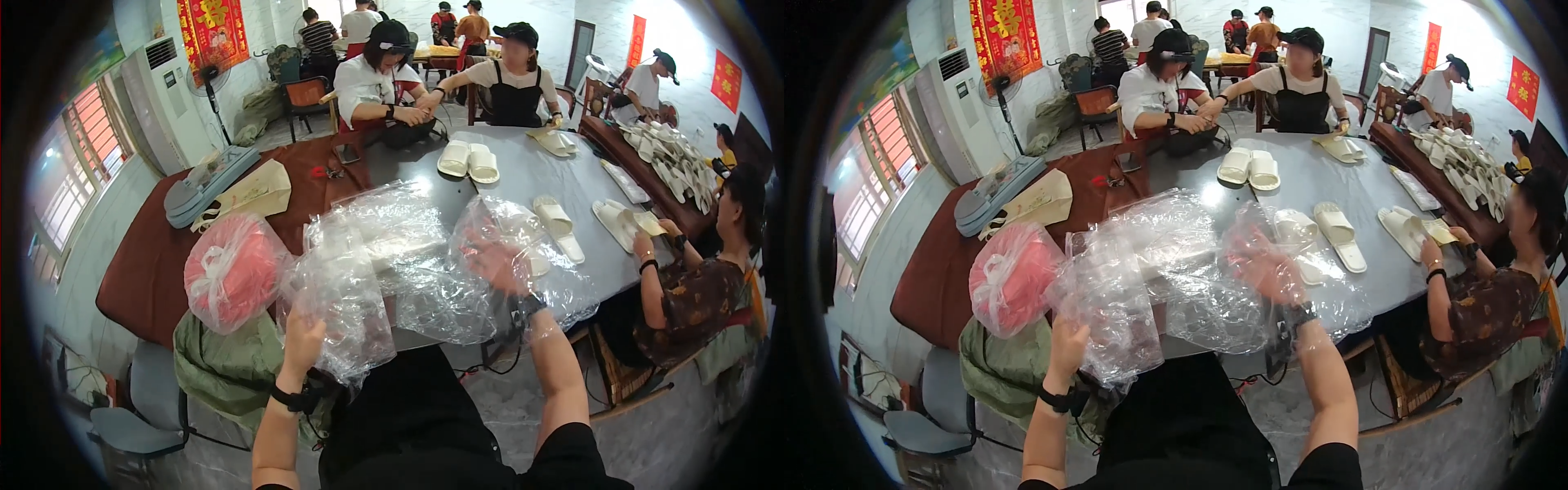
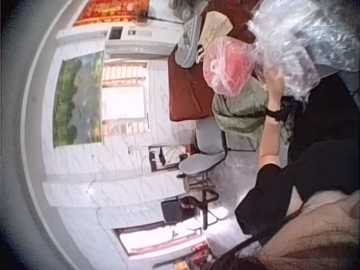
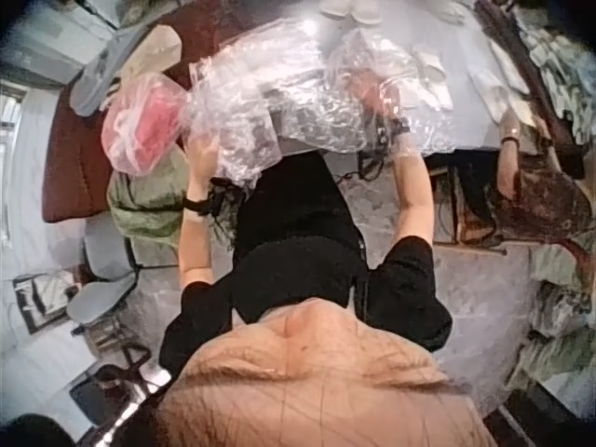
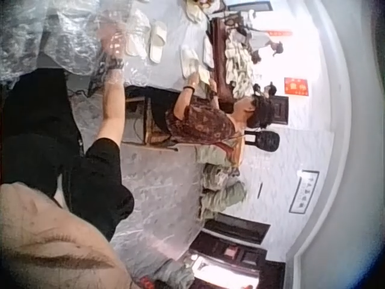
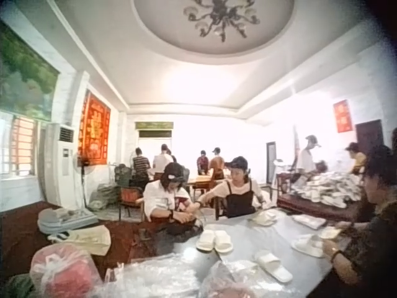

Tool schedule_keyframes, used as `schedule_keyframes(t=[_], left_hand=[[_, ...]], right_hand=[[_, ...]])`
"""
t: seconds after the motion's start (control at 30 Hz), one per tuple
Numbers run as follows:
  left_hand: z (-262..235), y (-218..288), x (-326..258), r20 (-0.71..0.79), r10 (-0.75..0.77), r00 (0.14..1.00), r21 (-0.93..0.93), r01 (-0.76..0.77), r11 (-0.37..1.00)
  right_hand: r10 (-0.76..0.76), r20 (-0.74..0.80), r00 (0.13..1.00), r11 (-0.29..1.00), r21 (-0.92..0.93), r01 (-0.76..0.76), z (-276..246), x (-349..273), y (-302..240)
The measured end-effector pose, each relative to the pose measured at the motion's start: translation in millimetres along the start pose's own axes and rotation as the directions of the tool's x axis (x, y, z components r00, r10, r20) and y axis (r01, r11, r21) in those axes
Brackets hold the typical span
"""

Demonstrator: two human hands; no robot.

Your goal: Packing manufactured white slides/shoes into plastic bags for shipping.

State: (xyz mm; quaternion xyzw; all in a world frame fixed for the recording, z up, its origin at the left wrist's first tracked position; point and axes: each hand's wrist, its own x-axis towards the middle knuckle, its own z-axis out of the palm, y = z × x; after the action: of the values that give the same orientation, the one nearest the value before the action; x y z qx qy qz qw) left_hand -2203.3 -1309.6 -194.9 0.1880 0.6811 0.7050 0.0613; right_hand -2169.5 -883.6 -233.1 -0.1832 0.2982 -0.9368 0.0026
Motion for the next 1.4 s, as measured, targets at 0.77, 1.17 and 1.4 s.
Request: schedule_keyframes(t=[0.77,1.17,1.4], left_hand=[[-71.6,-12.2,-17.2,-0.304,0.065,0.951,0.178,-0.011,0.984],[-54.5,75.6,8.6,-0.41,0.322,0.854,0.206,-0.257,0.944],[-30.1,89.5,23.6,-0.376,0.627,0.682,0.397,-0.493,0.774]], right_hand=[[0.057,0.11,0.992,-0.053,-0.992,0.113,96.4,50.4,153.1],[-0.113,-0.152,0.982,-0.111,-0.98,-0.164,8.6,25.0,77.6],[-0.318,-0.245,0.916,-0.117,-0.948,-0.294,-73.9,-5.9,84.4]])
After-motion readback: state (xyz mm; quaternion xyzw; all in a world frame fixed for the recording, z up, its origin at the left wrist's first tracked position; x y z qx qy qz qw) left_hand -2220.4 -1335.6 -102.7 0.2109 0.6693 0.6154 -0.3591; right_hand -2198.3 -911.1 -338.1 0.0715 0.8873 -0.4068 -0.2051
